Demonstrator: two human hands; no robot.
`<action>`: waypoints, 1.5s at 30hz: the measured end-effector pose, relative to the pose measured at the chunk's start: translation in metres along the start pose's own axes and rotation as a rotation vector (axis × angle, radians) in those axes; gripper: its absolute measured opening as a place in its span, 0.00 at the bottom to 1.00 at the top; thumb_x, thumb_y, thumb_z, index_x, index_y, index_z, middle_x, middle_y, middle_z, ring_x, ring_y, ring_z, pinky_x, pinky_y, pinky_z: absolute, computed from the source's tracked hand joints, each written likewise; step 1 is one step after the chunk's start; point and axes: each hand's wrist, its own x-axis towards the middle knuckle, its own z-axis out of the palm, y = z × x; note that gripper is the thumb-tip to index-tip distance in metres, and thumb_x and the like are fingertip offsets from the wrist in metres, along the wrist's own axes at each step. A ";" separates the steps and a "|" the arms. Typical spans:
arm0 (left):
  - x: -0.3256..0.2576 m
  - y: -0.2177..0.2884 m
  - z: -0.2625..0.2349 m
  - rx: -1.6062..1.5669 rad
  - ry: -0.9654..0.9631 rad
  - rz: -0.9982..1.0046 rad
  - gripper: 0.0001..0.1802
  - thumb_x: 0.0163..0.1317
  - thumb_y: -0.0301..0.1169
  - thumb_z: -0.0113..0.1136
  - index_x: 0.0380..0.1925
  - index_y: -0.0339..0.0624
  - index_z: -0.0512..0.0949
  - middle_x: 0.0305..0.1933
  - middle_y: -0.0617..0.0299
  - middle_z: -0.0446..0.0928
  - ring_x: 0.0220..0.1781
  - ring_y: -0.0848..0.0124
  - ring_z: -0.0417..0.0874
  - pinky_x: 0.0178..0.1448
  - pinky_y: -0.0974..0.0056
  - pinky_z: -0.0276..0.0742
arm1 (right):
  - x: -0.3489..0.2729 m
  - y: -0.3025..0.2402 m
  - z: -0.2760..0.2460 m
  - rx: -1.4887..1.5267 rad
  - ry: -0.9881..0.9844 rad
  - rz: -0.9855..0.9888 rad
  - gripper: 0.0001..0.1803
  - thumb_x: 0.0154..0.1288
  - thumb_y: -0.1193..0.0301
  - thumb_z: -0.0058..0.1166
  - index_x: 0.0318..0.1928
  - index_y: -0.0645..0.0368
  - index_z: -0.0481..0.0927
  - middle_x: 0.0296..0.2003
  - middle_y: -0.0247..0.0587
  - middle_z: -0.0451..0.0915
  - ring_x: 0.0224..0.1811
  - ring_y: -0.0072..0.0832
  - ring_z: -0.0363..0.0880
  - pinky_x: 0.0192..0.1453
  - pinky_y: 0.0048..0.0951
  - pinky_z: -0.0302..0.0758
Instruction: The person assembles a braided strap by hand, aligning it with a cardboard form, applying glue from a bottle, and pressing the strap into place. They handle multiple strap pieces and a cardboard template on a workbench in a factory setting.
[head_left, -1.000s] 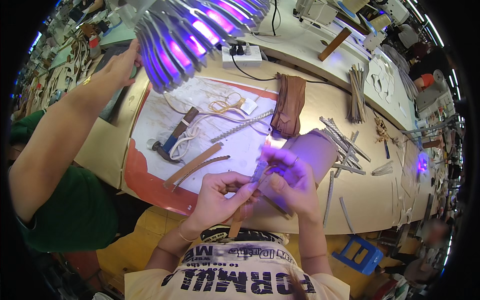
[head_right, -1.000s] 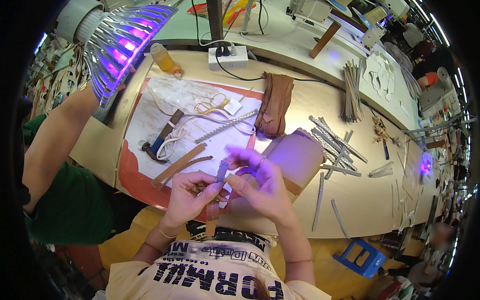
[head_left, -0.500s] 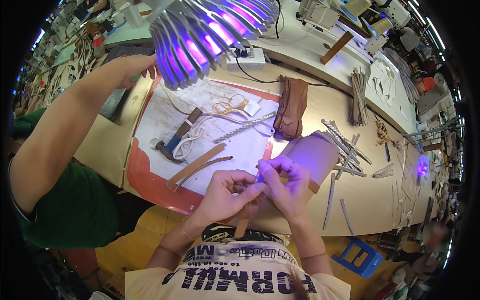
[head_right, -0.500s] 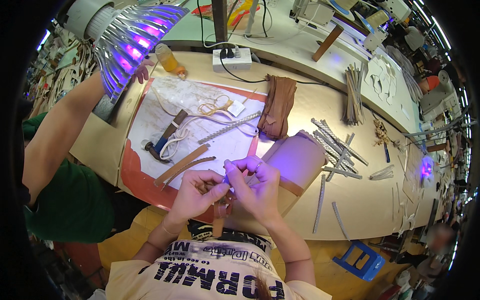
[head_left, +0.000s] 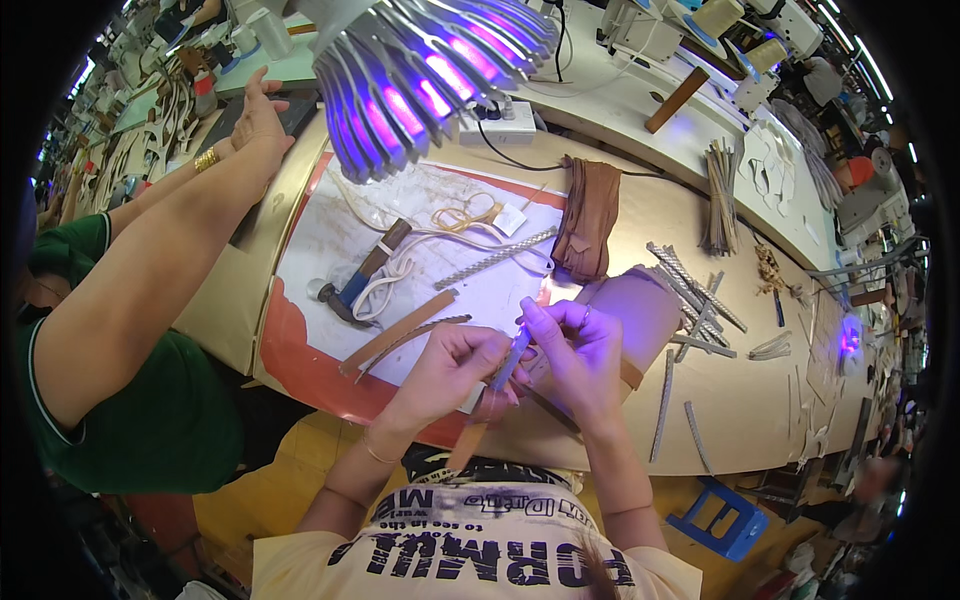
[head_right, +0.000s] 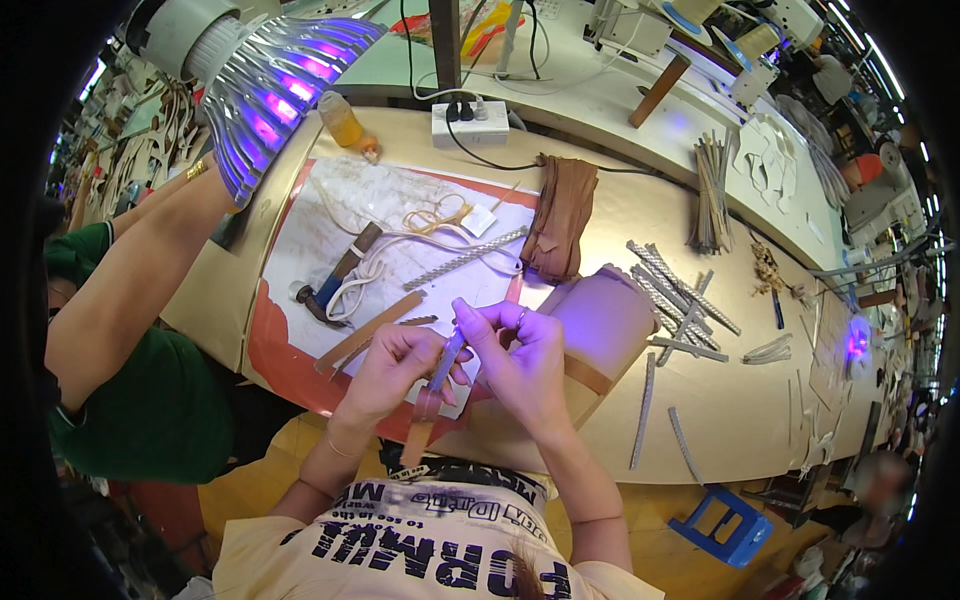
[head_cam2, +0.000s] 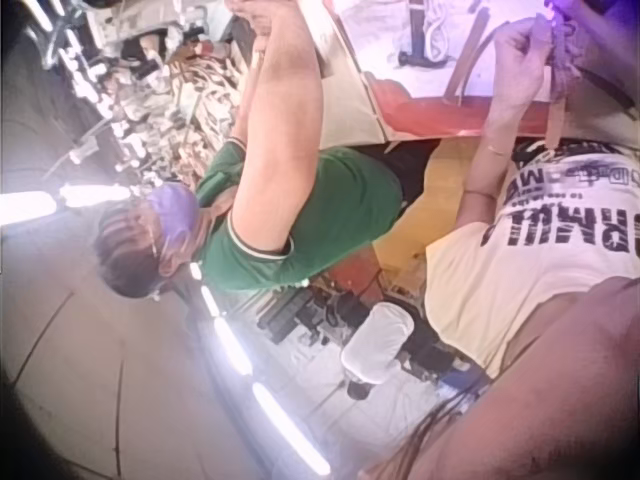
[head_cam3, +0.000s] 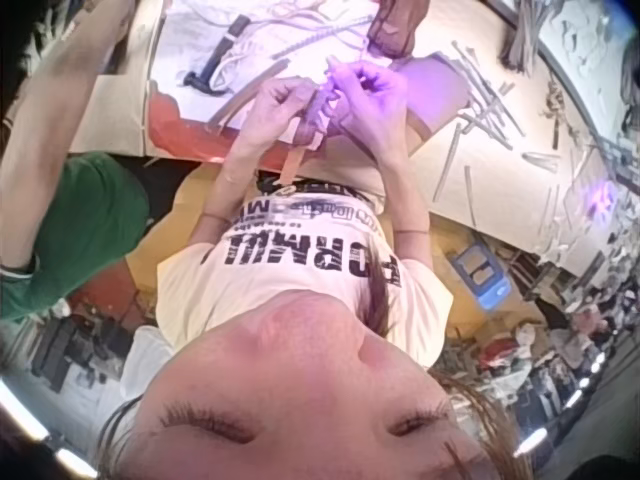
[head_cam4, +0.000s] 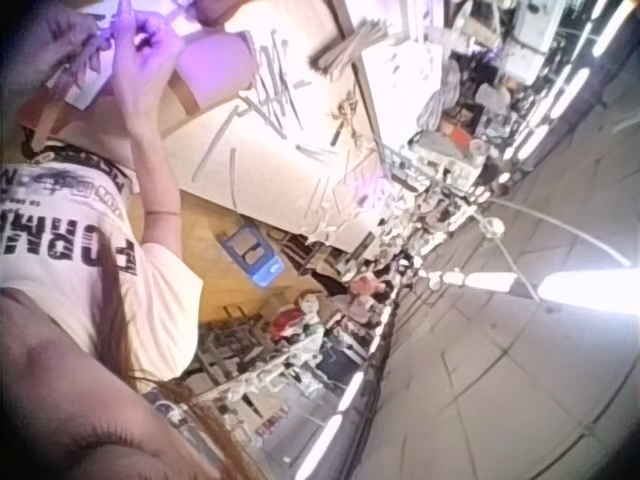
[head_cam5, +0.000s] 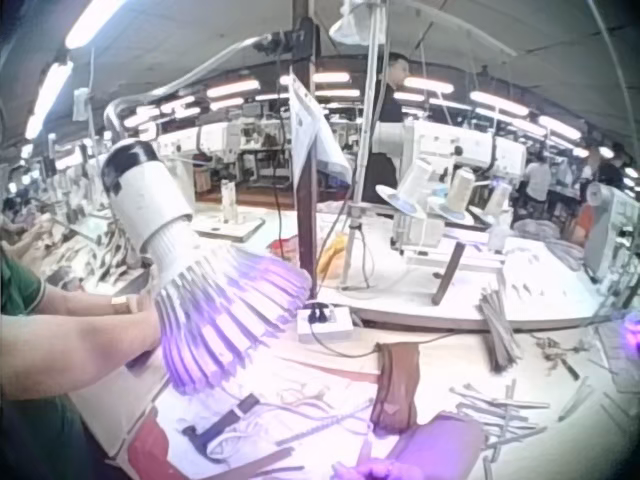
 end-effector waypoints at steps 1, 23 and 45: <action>0.001 0.000 -0.001 -0.196 -0.042 0.009 0.18 0.74 0.35 0.47 0.42 0.29 0.80 0.33 0.56 0.83 0.27 0.73 0.84 0.35 0.70 0.80 | 0.002 -0.002 -0.001 -0.018 0.016 0.042 0.13 0.67 0.66 0.60 0.32 0.65 0.85 0.23 0.30 0.81 0.24 0.12 0.72 0.29 0.18 0.69; -0.005 -0.006 0.000 0.189 0.123 0.133 0.09 0.69 0.26 0.54 0.40 0.31 0.81 0.27 0.66 0.79 0.27 0.83 0.77 0.33 0.74 0.77 | -0.006 0.002 0.008 -0.188 -0.010 -0.257 0.05 0.62 0.77 0.60 0.31 0.68 0.82 0.27 0.38 0.77 0.29 0.22 0.74 0.34 0.24 0.70; -0.032 -0.053 -0.034 0.067 -0.137 0.015 0.32 0.70 0.35 0.57 0.69 0.34 0.59 0.50 0.59 0.76 0.48 0.75 0.76 0.53 0.68 0.75 | 0.047 -0.003 -0.040 -1.071 -0.561 -0.373 0.16 0.60 0.60 0.62 0.37 0.60 0.83 0.34 0.46 0.81 0.40 0.39 0.78 0.44 0.39 0.73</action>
